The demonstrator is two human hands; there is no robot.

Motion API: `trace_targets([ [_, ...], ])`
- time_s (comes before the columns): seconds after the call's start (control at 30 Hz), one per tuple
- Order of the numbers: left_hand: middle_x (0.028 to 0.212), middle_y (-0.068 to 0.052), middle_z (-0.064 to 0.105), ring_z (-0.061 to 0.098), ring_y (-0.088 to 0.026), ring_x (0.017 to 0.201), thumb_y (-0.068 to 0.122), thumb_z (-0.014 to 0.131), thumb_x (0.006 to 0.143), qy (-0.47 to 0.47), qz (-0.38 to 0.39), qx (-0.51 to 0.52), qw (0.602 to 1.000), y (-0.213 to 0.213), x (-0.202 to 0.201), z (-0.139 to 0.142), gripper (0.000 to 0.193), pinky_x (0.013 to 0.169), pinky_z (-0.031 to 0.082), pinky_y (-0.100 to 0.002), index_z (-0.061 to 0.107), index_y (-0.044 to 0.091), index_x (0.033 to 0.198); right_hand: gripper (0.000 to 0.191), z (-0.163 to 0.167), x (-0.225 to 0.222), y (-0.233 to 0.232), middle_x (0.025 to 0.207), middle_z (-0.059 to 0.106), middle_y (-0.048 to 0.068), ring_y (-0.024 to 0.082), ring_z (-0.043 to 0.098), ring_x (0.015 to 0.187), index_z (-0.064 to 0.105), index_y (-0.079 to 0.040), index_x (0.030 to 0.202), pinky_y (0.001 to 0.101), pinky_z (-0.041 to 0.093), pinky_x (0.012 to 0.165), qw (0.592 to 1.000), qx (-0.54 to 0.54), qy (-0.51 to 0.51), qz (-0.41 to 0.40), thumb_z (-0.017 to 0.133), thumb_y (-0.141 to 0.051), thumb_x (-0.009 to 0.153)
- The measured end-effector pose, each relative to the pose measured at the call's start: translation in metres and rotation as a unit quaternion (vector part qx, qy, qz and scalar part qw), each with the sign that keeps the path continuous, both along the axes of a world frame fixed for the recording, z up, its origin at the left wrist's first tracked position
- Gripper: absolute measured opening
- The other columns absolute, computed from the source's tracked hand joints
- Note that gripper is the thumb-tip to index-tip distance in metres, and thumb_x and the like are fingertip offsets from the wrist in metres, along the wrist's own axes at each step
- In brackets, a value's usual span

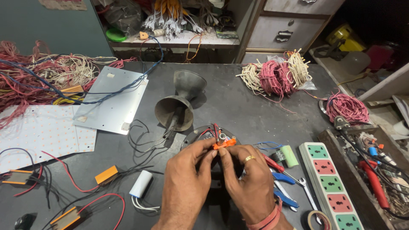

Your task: The person strips the insulation from red and black wires using pliers, twists the exposed ends, and secures them into an orange terminal block mounted on a circular metal component. The person then uses a screwdriver to tighten the terminal screws.

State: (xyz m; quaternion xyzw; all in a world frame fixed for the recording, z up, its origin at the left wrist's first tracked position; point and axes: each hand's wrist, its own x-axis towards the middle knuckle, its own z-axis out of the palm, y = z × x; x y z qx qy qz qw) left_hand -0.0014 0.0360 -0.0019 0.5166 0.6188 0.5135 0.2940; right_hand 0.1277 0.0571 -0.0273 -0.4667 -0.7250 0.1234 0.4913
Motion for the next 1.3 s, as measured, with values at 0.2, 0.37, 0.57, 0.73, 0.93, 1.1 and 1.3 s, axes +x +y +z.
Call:
trace_targets([
  [0.2, 0.098, -0.012, 0.08, 0.081, -0.022, 0.086, 0.01, 0.068, 0.088, 0.013, 0.005, -0.031, 0.999, -0.001, 0.0002, 0.0033, 0.03, 0.071, 0.061, -0.031, 0.074, 0.008, 0.117, 0.008, 0.0027, 0.002, 0.0014, 0.083, 0.069, 0.007, 0.021, 0.065, 0.073, 0.072, -0.002, 0.091, 0.0335, 0.05, 0.065, 1.0, -0.014, -0.009, 0.014, 0.076, -0.007, 0.087],
  [0.37, 0.097, -0.011, 0.081, 0.082, -0.02, 0.087, 0.01, 0.068, 0.088, -0.006, 0.0, -0.038, 0.999, -0.0022, 0.0005, 0.0029, 0.028, 0.072, 0.062, -0.03, 0.074, 0.008, 0.115, 0.008, 0.0031, 0.0038, 0.0013, 0.084, 0.069, 0.007, 0.021, 0.064, 0.075, 0.07, -0.002, 0.093, 0.0332, 0.05, 0.067, 0.999, 0.0, -0.019, 0.026, 0.074, -0.006, 0.088],
  [0.57, 0.096, -0.012, 0.081, 0.082, -0.02, 0.087, 0.01, 0.069, 0.088, 0.008, 0.001, -0.018, 1.0, -0.0011, 0.0008, 0.0022, 0.027, 0.072, 0.062, -0.03, 0.074, 0.007, 0.114, 0.008, 0.0032, 0.0056, 0.003, 0.084, 0.066, 0.007, 0.021, 0.063, 0.074, 0.069, -0.002, 0.093, 0.0333, 0.049, 0.067, 0.999, 0.004, -0.024, 0.035, 0.074, -0.006, 0.088],
  [0.73, 0.095, -0.012, 0.08, 0.082, -0.021, 0.085, 0.01, 0.069, 0.088, 0.001, 0.002, -0.033, 0.999, -0.0028, 0.0004, 0.0014, 0.029, 0.071, 0.062, -0.03, 0.074, 0.008, 0.116, 0.012, 0.0022, 0.0064, 0.0017, 0.083, 0.065, 0.006, 0.02, 0.063, 0.074, 0.068, -0.001, 0.093, 0.0327, 0.05, 0.066, 0.999, -0.012, -0.009, 0.045, 0.076, -0.007, 0.086],
  [0.93, 0.097, -0.012, 0.081, 0.083, -0.02, 0.087, 0.009, 0.068, 0.089, -0.01, -0.008, -0.002, 1.0, -0.0018, -0.0003, -0.0002, 0.024, 0.073, 0.062, -0.029, 0.073, 0.005, 0.112, 0.01, 0.0019, 0.0055, 0.0036, 0.086, 0.065, 0.007, 0.02, 0.063, 0.076, 0.066, -0.002, 0.094, 0.0331, 0.049, 0.067, 0.999, 0.023, -0.021, 0.043, 0.074, -0.006, 0.088],
  [1.1, 0.097, -0.011, 0.081, 0.082, -0.021, 0.086, 0.01, 0.068, 0.09, -0.001, -0.005, -0.003, 1.0, -0.0034, 0.0, -0.0016, 0.023, 0.071, 0.061, -0.031, 0.074, 0.006, 0.111, 0.012, 0.0034, 0.0058, 0.0018, 0.079, 0.063, 0.007, 0.02, 0.061, 0.07, 0.067, -0.002, 0.095, 0.0335, 0.049, 0.063, 0.999, -0.017, -0.019, 0.036, 0.075, -0.007, 0.087],
  [1.3, 0.098, -0.012, 0.08, 0.082, -0.022, 0.087, 0.009, 0.068, 0.09, 0.011, -0.008, 0.015, 1.0, -0.0027, 0.001, -0.0029, 0.022, 0.073, 0.062, -0.03, 0.074, 0.006, 0.111, 0.011, 0.0042, 0.0055, 0.0006, 0.079, 0.062, 0.008, 0.023, 0.061, 0.071, 0.066, -0.002, 0.095, 0.0361, 0.047, 0.064, 0.998, 0.006, -0.063, 0.007, 0.073, -0.008, 0.09],
])
